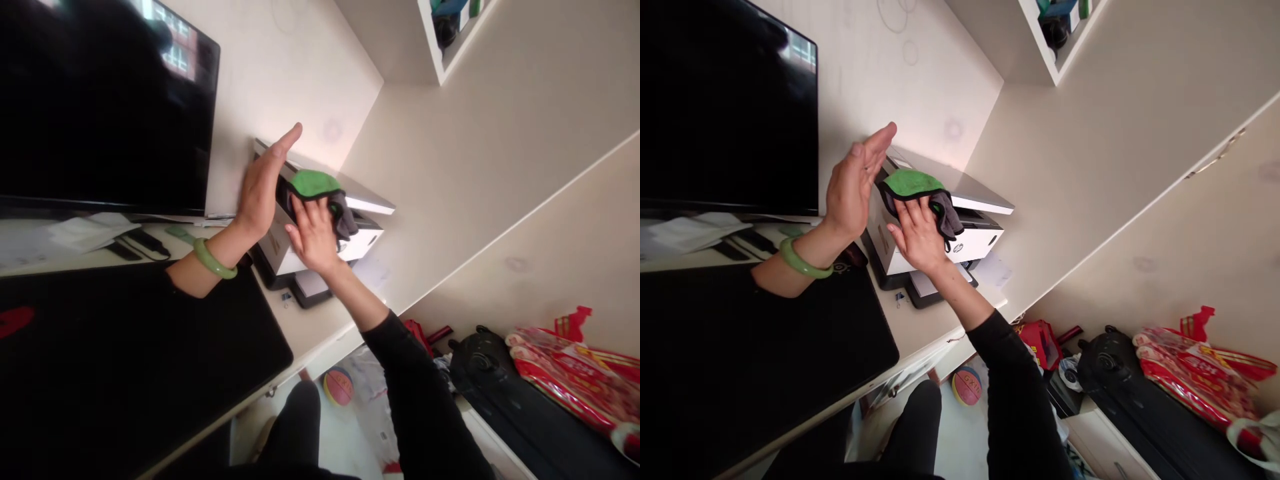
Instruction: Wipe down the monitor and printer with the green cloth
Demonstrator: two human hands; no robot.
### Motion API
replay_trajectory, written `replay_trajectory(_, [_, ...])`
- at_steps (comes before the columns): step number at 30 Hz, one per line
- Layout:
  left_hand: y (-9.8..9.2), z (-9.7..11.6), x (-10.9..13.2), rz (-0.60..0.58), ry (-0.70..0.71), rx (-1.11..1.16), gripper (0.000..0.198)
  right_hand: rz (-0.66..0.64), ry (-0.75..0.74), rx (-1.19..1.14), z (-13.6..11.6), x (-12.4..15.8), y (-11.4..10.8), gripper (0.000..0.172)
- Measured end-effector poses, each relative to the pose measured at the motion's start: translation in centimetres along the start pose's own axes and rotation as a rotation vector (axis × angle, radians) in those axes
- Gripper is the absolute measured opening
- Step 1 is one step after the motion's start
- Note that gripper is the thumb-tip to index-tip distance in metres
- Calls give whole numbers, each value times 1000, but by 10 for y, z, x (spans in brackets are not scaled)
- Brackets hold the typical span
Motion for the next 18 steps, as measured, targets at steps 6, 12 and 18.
replay_trajectory(6, [-45, 2, -13, 168, -24, 138, 62, -99, -138, 149, 16, 6, -21, 64])
replay_trajectory(12, [-80, -10, -29, 275, -84, 180, 50, -52, -260, 213, -2, -14, -49, 59])
replay_trajectory(18, [-40, -52, -13, 213, -119, 47, 58, -219, -277, 321, -35, -71, -50, 52])
Point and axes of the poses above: each hand's wrist, its own x-axis away from the middle knuckle, its own y-axis out of the palm, z = x × y, the point moved 9 cm from there along -x, towards the middle knuckle, and after that the axes turned 4 degrees about -y, right-handed, at the moved point
